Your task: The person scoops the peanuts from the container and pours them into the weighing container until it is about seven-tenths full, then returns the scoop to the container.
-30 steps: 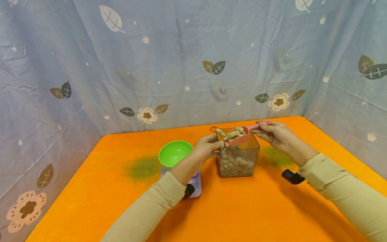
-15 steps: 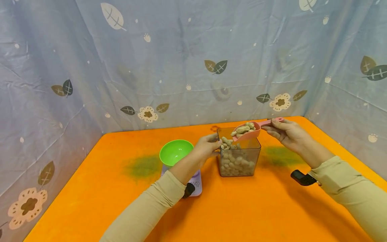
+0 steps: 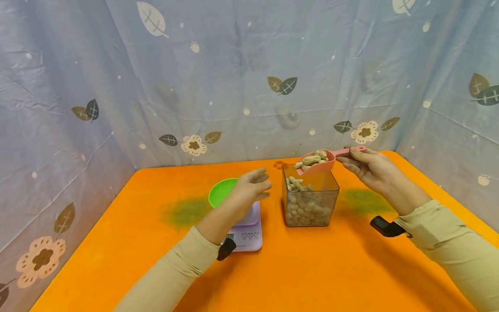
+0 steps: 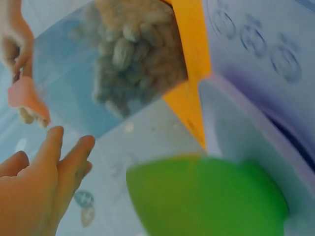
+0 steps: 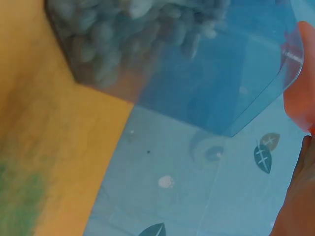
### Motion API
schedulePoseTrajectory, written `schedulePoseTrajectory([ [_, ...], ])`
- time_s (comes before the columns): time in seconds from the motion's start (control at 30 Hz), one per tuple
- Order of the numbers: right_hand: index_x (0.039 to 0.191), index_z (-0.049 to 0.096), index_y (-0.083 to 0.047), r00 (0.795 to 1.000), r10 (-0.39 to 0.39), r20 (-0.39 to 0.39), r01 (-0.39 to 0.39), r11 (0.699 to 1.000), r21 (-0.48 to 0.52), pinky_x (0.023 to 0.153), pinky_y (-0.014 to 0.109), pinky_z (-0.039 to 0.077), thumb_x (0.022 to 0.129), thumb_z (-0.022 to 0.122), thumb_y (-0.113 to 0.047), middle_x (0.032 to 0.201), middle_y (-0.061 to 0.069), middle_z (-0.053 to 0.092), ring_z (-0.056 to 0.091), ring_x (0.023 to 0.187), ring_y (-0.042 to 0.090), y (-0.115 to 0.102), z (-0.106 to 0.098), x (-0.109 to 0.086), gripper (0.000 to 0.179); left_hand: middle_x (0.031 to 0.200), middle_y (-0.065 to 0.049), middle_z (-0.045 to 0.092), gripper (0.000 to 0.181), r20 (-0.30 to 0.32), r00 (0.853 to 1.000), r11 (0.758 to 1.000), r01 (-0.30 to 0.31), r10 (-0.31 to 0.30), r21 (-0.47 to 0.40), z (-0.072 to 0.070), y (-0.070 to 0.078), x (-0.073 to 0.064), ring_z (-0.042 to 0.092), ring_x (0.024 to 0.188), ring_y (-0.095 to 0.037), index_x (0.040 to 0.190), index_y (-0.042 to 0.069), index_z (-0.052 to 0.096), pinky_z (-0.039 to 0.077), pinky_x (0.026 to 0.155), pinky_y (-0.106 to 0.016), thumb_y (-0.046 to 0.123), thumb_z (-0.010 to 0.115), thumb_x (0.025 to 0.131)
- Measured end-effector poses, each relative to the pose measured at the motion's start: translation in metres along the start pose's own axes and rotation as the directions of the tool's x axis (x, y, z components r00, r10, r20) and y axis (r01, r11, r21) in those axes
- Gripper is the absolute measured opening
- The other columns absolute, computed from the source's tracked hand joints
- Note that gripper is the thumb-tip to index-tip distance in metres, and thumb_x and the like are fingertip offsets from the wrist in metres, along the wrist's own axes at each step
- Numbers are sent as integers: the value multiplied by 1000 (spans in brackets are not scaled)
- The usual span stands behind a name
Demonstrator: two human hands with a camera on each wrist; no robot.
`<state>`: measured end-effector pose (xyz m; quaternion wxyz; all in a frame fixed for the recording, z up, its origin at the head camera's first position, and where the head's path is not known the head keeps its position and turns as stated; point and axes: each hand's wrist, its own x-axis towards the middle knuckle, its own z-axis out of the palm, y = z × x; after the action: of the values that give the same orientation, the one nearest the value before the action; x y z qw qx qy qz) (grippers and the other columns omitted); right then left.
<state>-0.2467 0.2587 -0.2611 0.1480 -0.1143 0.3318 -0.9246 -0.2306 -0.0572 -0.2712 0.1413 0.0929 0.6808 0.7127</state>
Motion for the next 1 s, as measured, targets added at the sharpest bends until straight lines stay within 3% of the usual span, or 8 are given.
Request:
schedulePoseTrajectory([
  [0.23,99,64,9,1000,-10,2,10,1000,-1,78,33,59,100,43,0,96,24,67,70,89,32,9,14,8,23,151,-21,35,56,-51,997,997,-53,56,49,-30,10,-18,37,137,-36,151,-3,26,41,108,-44,-2,49,100],
  [0.47,98,64,9,1000,-3,17,3,1000,-5,77,32,59,100,43,0,95,24,68,71,88,31,20,25,16,23,152,-16,36,58,-127,991,991,-32,48,129,-59,15,-31,35,138,-32,153,4,27,33,113,-44,1,49,100],
  [0.67,96,66,9,1000,4,11,-4,1000,-15,75,29,59,100,45,-2,92,23,70,71,86,28,31,32,20,24,153,-19,33,58,-187,979,973,-38,82,228,-79,15,-41,30,141,-33,152,0,26,25,117,-44,0,49,99],
  [0.87,91,66,9,1000,2,11,-2,1000,-30,73,27,60,100,46,-2,90,23,70,72,83,27,41,39,28,24,156,-19,26,60,-235,970,955,12,61,298,-97,10,-47,23,143,-35,153,1,22,18,119,-48,2,48,100],
  [1.0,92,64,9,1000,11,1,-11,1000,-26,72,28,60,99,47,-1,90,23,70,72,81,27,47,44,32,21,156,-22,23,62,-242,970,945,49,33,325,-106,2,-47,22,143,-38,154,-2,18,20,118,-49,1,47,100],
])
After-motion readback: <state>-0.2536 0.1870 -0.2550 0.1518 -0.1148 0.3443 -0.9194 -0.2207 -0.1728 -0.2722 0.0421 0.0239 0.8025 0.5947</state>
